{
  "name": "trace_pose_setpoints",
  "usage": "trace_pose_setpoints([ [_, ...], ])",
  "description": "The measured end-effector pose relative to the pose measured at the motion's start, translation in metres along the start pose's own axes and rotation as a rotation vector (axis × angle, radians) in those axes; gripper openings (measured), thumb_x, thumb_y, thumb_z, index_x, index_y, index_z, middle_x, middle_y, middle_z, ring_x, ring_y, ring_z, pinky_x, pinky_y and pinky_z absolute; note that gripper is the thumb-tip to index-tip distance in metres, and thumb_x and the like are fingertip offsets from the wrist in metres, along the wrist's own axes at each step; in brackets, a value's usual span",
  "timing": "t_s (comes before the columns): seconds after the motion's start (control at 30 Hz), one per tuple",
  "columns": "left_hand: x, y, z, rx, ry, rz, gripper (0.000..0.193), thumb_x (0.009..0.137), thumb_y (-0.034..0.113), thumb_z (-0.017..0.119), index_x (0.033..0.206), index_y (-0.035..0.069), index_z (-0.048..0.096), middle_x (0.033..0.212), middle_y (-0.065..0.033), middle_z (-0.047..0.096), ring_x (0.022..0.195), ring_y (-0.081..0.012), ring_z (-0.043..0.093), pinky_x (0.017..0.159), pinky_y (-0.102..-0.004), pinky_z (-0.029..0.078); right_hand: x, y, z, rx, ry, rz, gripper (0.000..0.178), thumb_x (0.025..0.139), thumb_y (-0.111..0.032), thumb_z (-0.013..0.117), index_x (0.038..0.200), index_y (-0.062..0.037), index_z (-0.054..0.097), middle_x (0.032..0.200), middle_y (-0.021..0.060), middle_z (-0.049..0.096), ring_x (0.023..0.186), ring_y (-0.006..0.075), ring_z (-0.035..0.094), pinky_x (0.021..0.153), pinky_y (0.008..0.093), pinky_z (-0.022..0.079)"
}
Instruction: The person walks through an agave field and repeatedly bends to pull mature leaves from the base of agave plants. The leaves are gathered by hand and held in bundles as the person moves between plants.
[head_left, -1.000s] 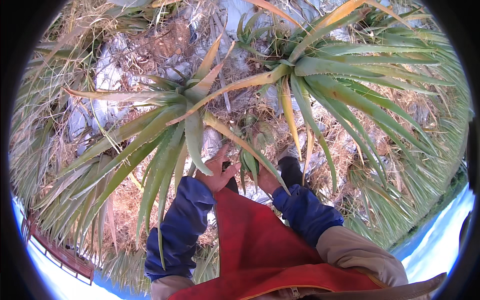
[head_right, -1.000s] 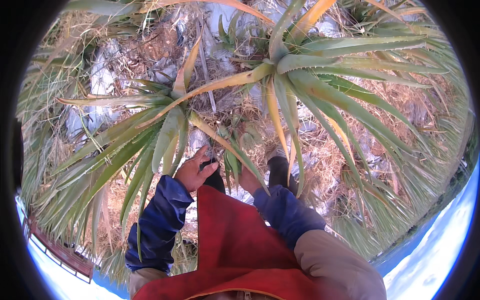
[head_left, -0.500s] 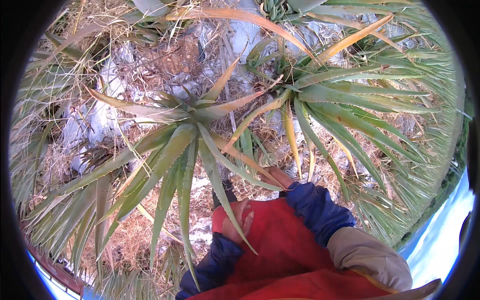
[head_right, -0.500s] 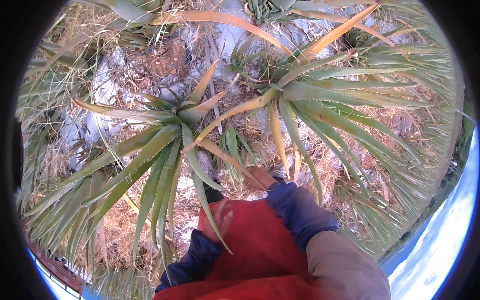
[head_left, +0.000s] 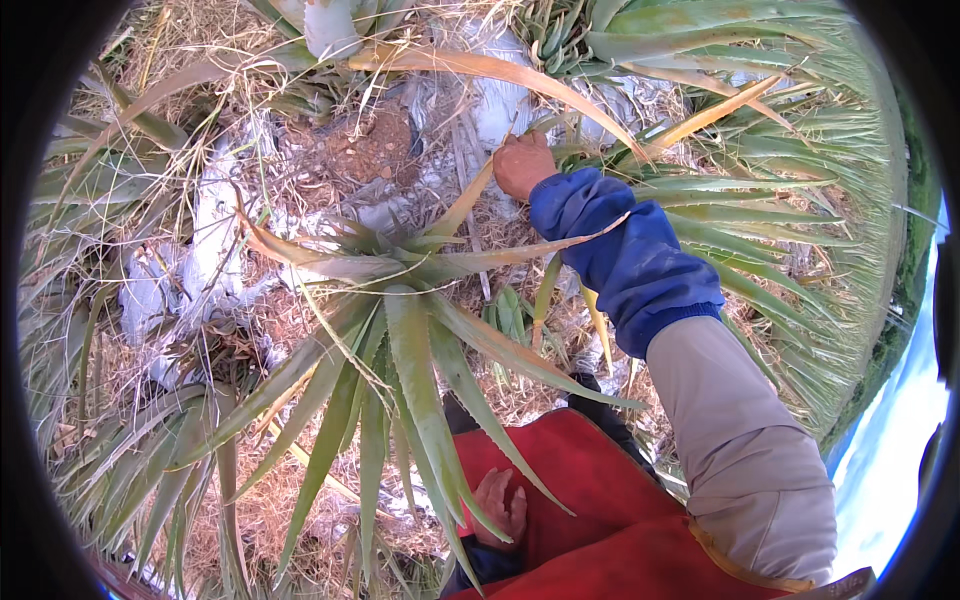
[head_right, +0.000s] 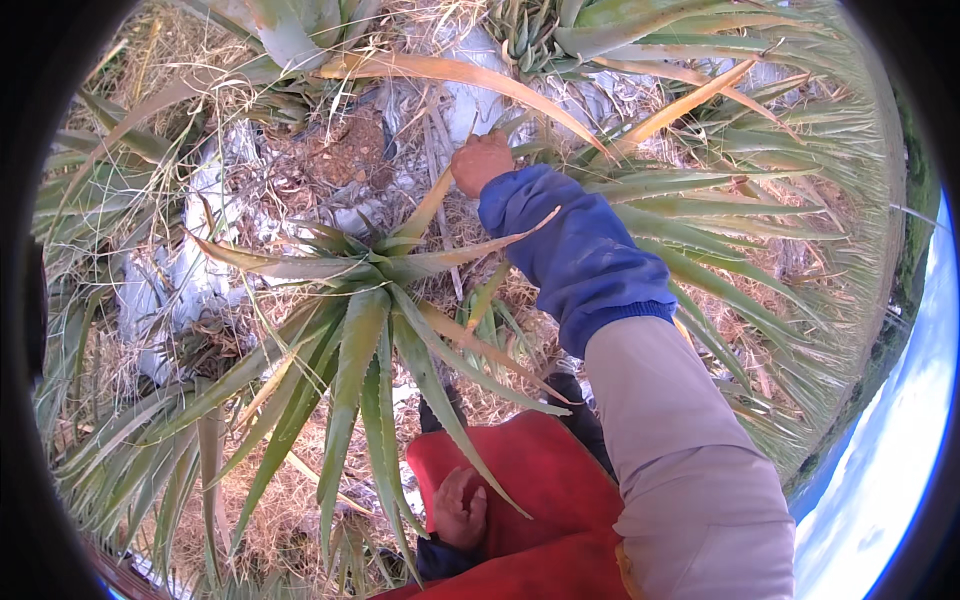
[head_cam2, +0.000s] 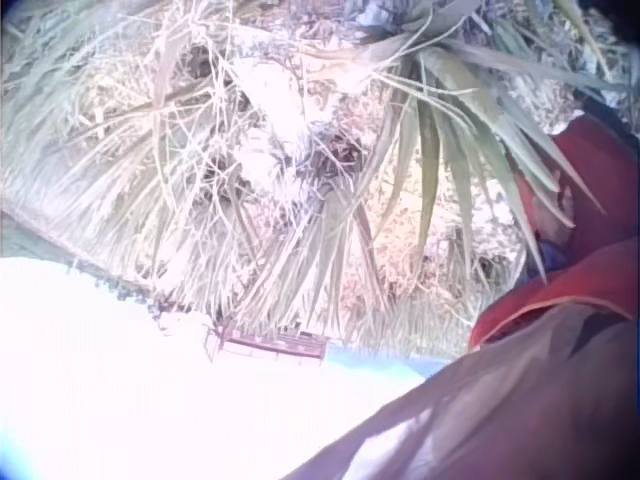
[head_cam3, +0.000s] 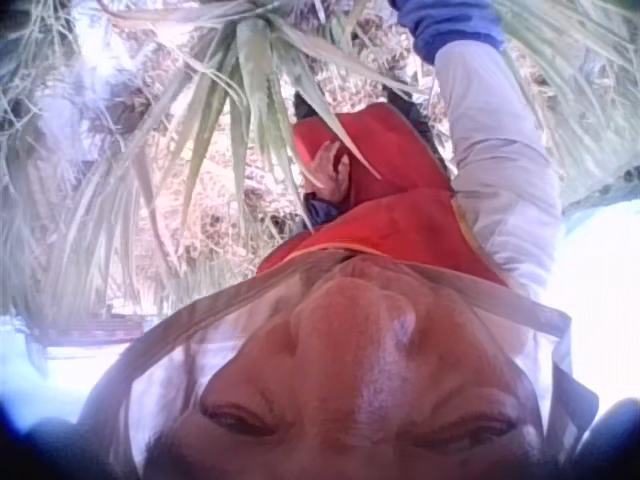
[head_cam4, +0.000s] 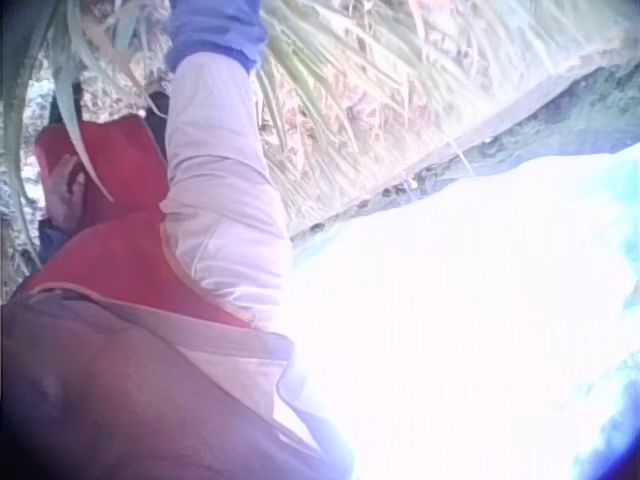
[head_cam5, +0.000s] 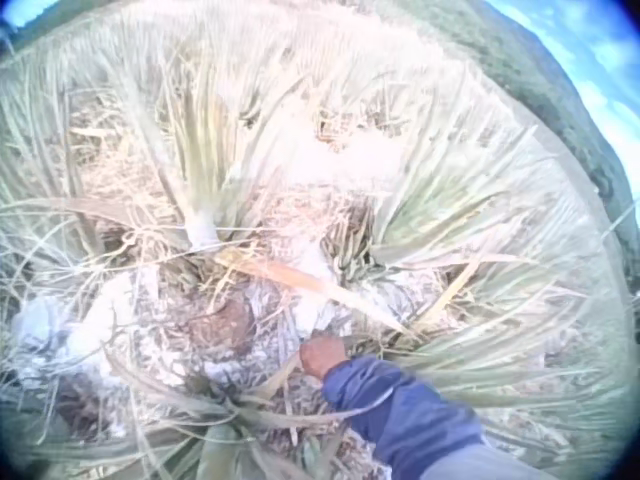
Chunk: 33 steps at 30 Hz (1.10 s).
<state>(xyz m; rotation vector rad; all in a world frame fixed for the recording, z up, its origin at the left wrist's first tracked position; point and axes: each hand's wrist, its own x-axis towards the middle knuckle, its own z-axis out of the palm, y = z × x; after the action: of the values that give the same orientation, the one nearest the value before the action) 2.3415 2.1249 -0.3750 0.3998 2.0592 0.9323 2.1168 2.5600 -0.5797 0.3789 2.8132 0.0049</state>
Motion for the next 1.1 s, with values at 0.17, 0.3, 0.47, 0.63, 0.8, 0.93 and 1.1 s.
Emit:
trace_pose_setpoints([
  [0.17, 0.012, -0.005, -0.007, 0.006, 0.059, -0.039, 0.032, 0.083, 0.01, 0.064, 0.114, 0.002, 0.06, 0.103, -0.0213, 0.064, 0.094, -0.0394, 0.062, 0.083, -0.0448, 0.051, 0.043, -0.01, 0.028, -0.346, -0.238, -0.052, 0.034, 0.087, -0.027, 0.052, 0.106, -0.0061, 0.072, 0.106, 0.0089, 0.069, 0.109, 0.031, 0.057, 0.094, 0.0588, 0.032],
  [0.3, 0.022, 0.0, -0.012, -0.046, 0.125, -0.043, 0.03, 0.083, 0.007, 0.063, 0.112, 0.001, 0.06, 0.103, -0.0212, 0.064, 0.094, -0.0386, 0.063, 0.082, -0.043, 0.051, 0.047, -0.012, 0.039, -0.363, -0.532, 0.165, 0.043, 0.092, -0.035, 0.049, 0.119, -0.0063, 0.066, 0.124, 0.0117, 0.061, 0.117, 0.0347, 0.052, 0.104, 0.0674, 0.023],
  [0.47, 0.036, 0.008, -0.02, -0.06, 0.074, -0.081, 0.026, 0.083, 0.005, 0.062, 0.109, 0.0, 0.062, 0.1, -0.0202, 0.065, 0.092, -0.0369, 0.064, 0.08, -0.0412, 0.052, 0.039, 0.025, 0.064, -0.575, -0.439, 0.171, 0.04, 0.098, -0.033, 0.044, 0.123, -0.0077, 0.061, 0.128, 0.0129, 0.056, 0.124, 0.0377, 0.047, 0.107, 0.0635, 0.025],
  [0.63, 0.039, 0.004, -0.022, -0.078, 0.073, -0.101, 0.027, 0.083, 0.006, 0.063, 0.109, 0.001, 0.062, 0.1, -0.0191, 0.065, 0.09, -0.0351, 0.064, 0.078, -0.04, 0.053, 0.031, 0.035, 0.076, -0.495, 0.034, 0.084, 0.031, 0.091, -0.02, 0.05, 0.11, -0.0057, 0.07, 0.122, 0.015, 0.063, 0.124, 0.0378, 0.049, 0.107, 0.0617, 0.029],
  [0.8, 0.045, 0.003, -0.021, -0.094, 0.056, -0.073, 0.027, 0.083, 0.006, 0.064, 0.11, 0.001, 0.062, 0.1, -0.0189, 0.065, 0.088, -0.0351, 0.065, 0.077, -0.0402, 0.053, 0.017, 0.069, 0.061, 0.045, -0.472, 0.228, 0.022, 0.079, -0.015, 0.064, 0.097, -0.0048, 0.073, 0.098, 0.0176, 0.071, 0.095, 0.0363, 0.068, 0.08, 0.0437, 0.055],
  [0.93, 0.038, 0.003, -0.023, -0.078, 0.087, -0.071, 0.027, 0.084, 0.006, 0.063, 0.11, 0.002, 0.062, 0.1, -0.019, 0.065, 0.088, -0.0354, 0.064, 0.076, -0.04, 0.053, 0.013, 0.061, 0.062, 0.238, -0.493, 0.278, 0.04, 0.073, -0.023, 0.069, 0.106, -0.0024, 0.067, 0.098, 0.0198, 0.07, 0.094, 0.0391, 0.067, 0.081, 0.0453, 0.054],
  [1.1, 0.034, -0.002, -0.021, -0.022, 0.088, -0.045, 0.028, 0.084, 0.007, 0.064, 0.111, 0.003, 0.062, 0.099, -0.0188, 0.065, 0.087, -0.0355, 0.065, 0.074, -0.0399, 0.053, -0.003, 0.048, 0.097, 0.351, -0.436, 0.489, 0.056, 0.07, -0.025, 0.071, 0.117, 0.0015, 0.056, 0.103, 0.0252, 0.067, 0.097, 0.0402, 0.066, 0.083, 0.0477, 0.053],
])
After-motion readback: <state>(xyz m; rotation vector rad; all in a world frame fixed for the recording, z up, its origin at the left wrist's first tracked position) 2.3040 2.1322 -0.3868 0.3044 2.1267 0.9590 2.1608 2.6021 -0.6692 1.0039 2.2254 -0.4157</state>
